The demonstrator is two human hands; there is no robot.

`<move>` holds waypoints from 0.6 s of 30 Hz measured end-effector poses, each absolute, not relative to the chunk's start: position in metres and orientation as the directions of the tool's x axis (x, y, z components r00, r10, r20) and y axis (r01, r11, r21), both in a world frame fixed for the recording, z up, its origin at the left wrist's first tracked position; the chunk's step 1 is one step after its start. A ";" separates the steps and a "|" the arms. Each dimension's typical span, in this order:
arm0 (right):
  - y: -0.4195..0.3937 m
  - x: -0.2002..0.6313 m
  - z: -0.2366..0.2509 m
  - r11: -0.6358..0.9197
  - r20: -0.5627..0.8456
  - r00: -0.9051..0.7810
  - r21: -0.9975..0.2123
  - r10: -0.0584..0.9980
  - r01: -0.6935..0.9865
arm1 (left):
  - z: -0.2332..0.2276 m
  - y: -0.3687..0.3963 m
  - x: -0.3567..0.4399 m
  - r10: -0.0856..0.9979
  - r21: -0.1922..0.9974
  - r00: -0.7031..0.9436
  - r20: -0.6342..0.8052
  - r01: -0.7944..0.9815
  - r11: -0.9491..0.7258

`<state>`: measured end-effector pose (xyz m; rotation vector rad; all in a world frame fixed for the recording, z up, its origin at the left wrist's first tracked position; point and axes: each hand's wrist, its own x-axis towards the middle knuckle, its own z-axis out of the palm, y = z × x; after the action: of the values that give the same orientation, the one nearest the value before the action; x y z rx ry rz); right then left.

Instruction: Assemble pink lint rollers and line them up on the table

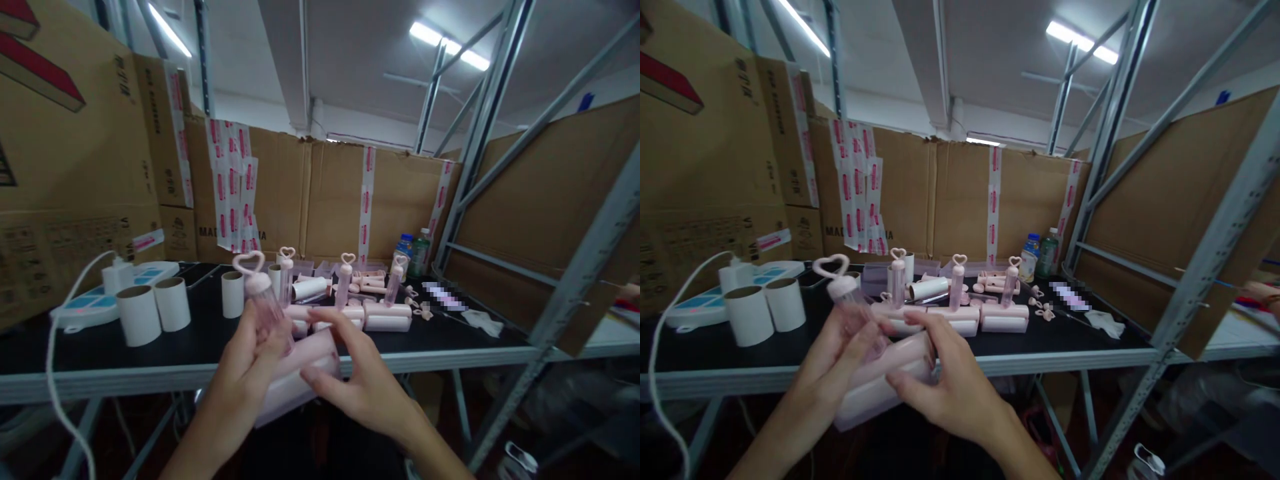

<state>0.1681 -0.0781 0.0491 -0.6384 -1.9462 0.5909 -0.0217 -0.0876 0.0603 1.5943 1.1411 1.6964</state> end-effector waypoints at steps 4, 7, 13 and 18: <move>-0.081 0.198 0.055 0.772 0.507 -0.628 -0.581 0.590 0.257 | 0.053 -0.086 -0.011 0.903 0.864 0.040 0.427 0.276 -0.421; -0.082 0.221 0.050 0.761 0.500 -0.608 -0.576 0.616 0.298 | 0.051 -0.086 0.002 0.892 0.836 0.065 0.448 0.323 -0.443; -0.064 0.329 0.022 0.561 0.635 -0.025 -0.663 0.772 0.495 | 0.050 -0.062 -0.022 0.729 0.667 -0.138 0.670 0.544 -0.510; -0.045 0.423 0.007 0.383 0.637 0.308 -0.711 0.707 0.590 | 0.032 -0.023 -0.064 0.643 0.551 -0.214 0.736 0.741 -0.383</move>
<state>0.4232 -0.0448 0.0069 -1.2877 -1.3641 0.1149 -0.0641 -0.0234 0.0317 2.0222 1.7901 1.7746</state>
